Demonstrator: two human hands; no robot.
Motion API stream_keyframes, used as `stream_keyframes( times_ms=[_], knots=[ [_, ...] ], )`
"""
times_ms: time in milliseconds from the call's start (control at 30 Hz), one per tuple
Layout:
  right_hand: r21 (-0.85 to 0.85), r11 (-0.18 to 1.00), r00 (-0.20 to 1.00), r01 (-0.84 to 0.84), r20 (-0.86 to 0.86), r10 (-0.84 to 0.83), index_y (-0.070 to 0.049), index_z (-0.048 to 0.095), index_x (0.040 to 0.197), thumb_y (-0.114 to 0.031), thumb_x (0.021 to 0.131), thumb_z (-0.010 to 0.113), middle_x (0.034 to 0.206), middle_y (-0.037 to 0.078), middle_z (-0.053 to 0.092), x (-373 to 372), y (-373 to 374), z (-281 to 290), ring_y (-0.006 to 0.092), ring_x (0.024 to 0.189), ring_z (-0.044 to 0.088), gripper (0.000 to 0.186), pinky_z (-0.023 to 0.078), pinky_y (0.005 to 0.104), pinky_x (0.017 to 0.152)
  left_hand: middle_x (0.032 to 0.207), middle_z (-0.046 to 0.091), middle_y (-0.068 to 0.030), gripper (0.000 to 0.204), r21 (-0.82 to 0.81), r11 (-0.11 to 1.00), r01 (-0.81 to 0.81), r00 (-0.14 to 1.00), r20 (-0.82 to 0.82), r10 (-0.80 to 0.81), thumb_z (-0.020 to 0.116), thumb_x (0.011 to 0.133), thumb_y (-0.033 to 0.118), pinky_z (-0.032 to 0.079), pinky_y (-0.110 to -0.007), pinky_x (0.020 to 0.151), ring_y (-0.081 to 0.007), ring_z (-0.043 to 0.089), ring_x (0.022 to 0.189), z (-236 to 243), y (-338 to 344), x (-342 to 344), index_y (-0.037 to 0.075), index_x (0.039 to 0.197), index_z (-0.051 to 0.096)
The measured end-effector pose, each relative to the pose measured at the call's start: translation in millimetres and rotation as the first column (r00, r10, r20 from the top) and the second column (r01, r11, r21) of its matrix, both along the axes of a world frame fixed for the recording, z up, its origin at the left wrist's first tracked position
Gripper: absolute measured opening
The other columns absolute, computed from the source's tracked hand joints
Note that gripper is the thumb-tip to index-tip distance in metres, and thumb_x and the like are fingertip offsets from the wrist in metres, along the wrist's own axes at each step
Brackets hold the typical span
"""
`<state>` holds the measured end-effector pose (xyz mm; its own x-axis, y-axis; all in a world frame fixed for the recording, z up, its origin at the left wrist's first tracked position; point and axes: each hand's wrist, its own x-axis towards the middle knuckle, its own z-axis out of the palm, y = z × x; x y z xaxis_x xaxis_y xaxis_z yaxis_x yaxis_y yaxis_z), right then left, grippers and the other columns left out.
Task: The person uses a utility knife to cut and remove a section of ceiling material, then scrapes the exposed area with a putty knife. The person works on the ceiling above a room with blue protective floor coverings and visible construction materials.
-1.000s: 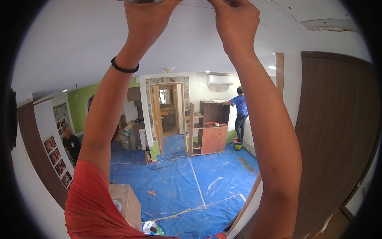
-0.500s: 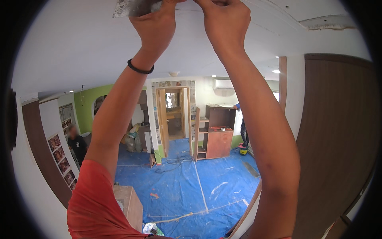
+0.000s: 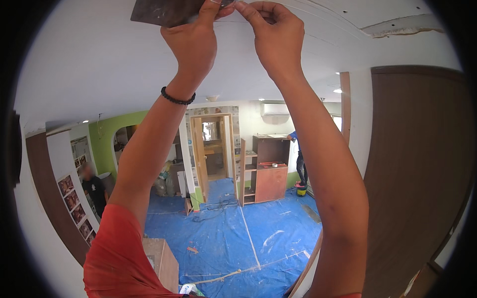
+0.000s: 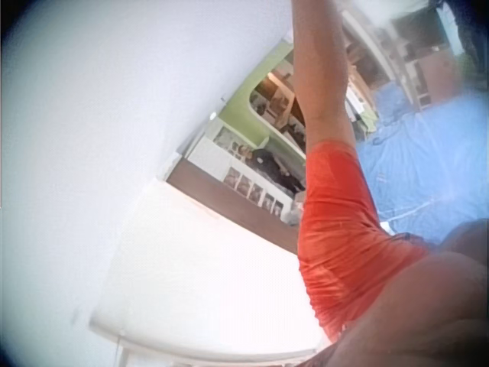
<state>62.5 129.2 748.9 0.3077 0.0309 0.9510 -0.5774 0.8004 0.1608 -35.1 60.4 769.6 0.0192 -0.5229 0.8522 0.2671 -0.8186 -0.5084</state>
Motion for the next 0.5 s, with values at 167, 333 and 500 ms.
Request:
stream_keyframes(
  times_ms=[167, 333, 500],
  knots=[
    [-0.033, 0.999, 1.000, -0.002, -0.018, 0.001, 0.003, 0.071, 0.096, -0.011, 0.094, 0.077, 0.087, 0.004, 0.071, -0.5, 1.1, 4.6, 0.0088, 0.079, 0.061, 0.016, 0.049, 0.0230, 0.073, 0.091, 0.076, -0.0087, 0.014, 0.075, 0.967, -0.242, 0.969, -0.041, 0.245, 0.078, 0.092, 0.005, 0.057, -0.024, 0.072, -0.0115, 0.071, 0.083, 3.3, -15.0, -5.5, -0.006, 0.098, 0.073],
    [0.044, 0.998, 0.998, 0.039, -0.056, -0.037, 0.003, 0.069, 0.092, -0.007, 0.090, 0.080, 0.085, 0.004, 0.070, -0.9, 0.7, 7.6, 0.0087, 0.077, 0.060, 0.015, 0.050, 0.0232, 0.073, 0.070, 0.074, -0.0088, 0.026, -0.066, 0.812, -0.579, 0.799, 0.153, 0.582, 0.087, 0.084, 0.015, 0.049, -0.024, 0.053, -0.0091, 0.066, 0.062, 1.0, -47.0, -9.3, -0.008, 0.080, 0.075],
    [0.041, 0.983, 0.981, 0.178, -0.088, -0.174, 0.003, 0.068, 0.089, -0.007, 0.088, 0.081, 0.083, 0.006, 0.071, 1.1, 3.4, 8.7, 0.0105, 0.075, 0.062, 0.017, 0.051, 0.0248, 0.071, 0.074, 0.075, -0.0094, 0.024, -0.124, 0.851, -0.511, 0.849, 0.078, 0.522, 0.082, 0.088, 0.013, 0.053, -0.025, 0.057, -0.0107, 0.069, 0.064, 4.7, -47.5, -8.0, -0.010, 0.085, 0.076]
  ],
)
